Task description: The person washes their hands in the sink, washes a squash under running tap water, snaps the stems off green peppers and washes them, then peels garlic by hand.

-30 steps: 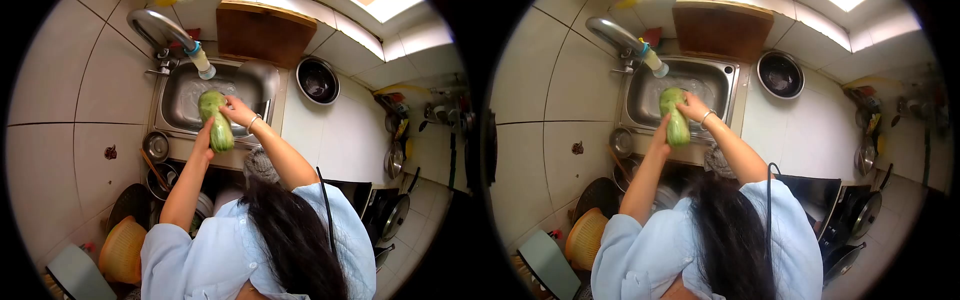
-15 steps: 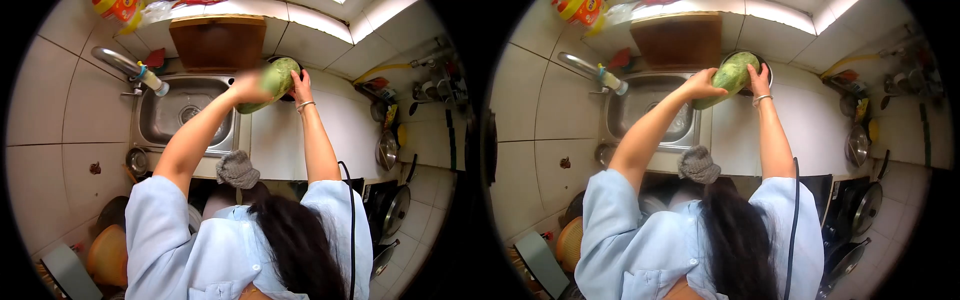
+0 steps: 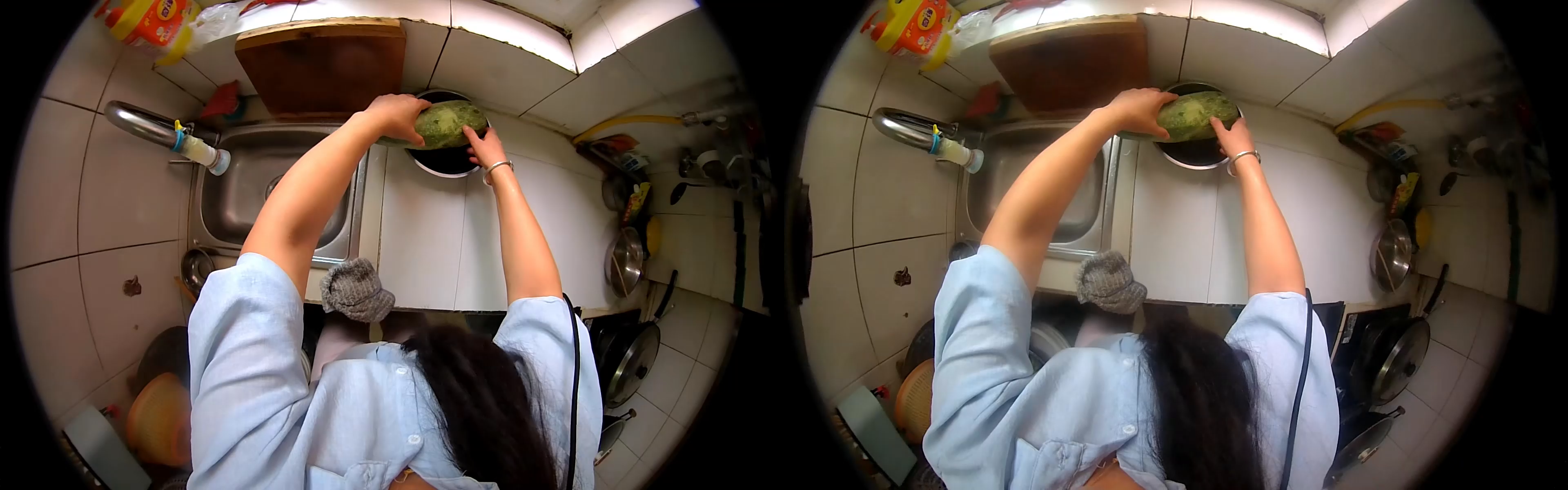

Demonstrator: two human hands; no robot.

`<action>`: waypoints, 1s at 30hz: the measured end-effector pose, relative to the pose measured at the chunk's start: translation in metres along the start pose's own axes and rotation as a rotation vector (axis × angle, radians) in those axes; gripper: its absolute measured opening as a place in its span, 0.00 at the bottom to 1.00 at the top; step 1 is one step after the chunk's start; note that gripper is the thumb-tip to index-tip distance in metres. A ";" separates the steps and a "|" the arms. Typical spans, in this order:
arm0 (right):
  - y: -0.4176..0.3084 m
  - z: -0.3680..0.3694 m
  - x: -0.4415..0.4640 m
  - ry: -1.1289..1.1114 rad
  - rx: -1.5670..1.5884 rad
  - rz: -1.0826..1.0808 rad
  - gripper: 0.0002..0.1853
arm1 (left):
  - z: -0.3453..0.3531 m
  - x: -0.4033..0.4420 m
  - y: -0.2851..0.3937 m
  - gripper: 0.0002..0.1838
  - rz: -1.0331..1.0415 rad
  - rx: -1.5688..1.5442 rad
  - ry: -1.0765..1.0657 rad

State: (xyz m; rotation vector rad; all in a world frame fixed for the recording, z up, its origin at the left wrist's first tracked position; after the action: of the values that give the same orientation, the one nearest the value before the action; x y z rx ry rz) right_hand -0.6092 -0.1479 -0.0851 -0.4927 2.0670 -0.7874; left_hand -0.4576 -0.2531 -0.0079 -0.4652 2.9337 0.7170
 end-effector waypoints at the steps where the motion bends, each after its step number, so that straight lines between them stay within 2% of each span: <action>1: -0.013 -0.009 0.000 0.167 -0.126 -0.209 0.33 | -0.004 -0.003 0.004 0.43 -0.001 0.021 0.015; 3: -0.037 -0.012 -0.020 0.501 -0.376 -0.633 0.34 | -0.008 -0.011 0.009 0.40 -0.031 0.062 0.031; 4: -0.032 -0.012 -0.013 0.454 -0.345 -0.571 0.34 | -0.008 -0.016 0.012 0.39 -0.048 0.083 0.040; 6: -0.023 -0.009 -0.002 0.358 -0.284 -0.449 0.34 | -0.031 -0.045 0.022 0.36 0.044 0.141 0.518; 7: -0.024 -0.008 -0.001 0.359 -0.301 -0.462 0.33 | -0.042 -0.072 0.028 0.35 0.088 0.175 0.757; 9: -0.023 -0.009 -0.002 0.360 -0.335 -0.487 0.31 | -0.024 -0.121 -0.007 0.33 -0.218 -0.114 1.025; 11: -0.026 -0.009 -0.014 0.416 -0.428 -0.475 0.32 | 0.061 -0.134 -0.061 0.32 -0.565 -0.601 1.063; 13: -0.030 -0.013 -0.021 0.502 -0.514 -0.531 0.31 | 0.101 -0.105 -0.036 0.30 -0.583 -1.473 0.881; 14: -0.023 -0.009 -0.006 0.387 -0.315 -0.594 0.31 | 0.098 -0.096 -0.032 0.31 -0.512 -1.478 0.860; 17: -0.021 -0.006 -0.003 0.368 -0.202 -0.617 0.31 | 0.090 -0.085 -0.040 0.29 -0.480 -1.548 0.942; 24: -0.007 0.001 0.002 0.428 -0.227 -0.563 0.31 | 0.085 -0.079 -0.053 0.27 -0.440 -1.458 0.920; 25: -0.012 0.002 0.000 0.397 -0.223 -0.634 0.33 | 0.084 -0.081 -0.053 0.27 -0.444 -1.424 0.927; 27: -0.008 -0.001 0.000 0.473 -0.285 -0.588 0.32 | 0.081 -0.086 -0.050 0.28 -0.444 -1.416 0.930; 30: -0.016 -0.003 -0.008 0.477 -0.285 -0.672 0.32 | 0.066 -0.092 -0.041 0.29 -0.365 -1.369 0.971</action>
State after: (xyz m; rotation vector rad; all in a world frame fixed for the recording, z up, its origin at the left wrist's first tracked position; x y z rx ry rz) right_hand -0.6063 -0.1541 -0.0684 -1.3081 2.4951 -1.0707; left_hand -0.3563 -0.2324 -0.0705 -1.7077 2.1539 2.9676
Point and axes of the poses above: each hand's wrist, its own x-axis towards the middle knuckle, its own z-axis out of the palm, y = z × x, the point moved 10 cm from there along x, towards the middle knuckle, and after that the axes turned 10 degrees about z, right-handed, at the moved point
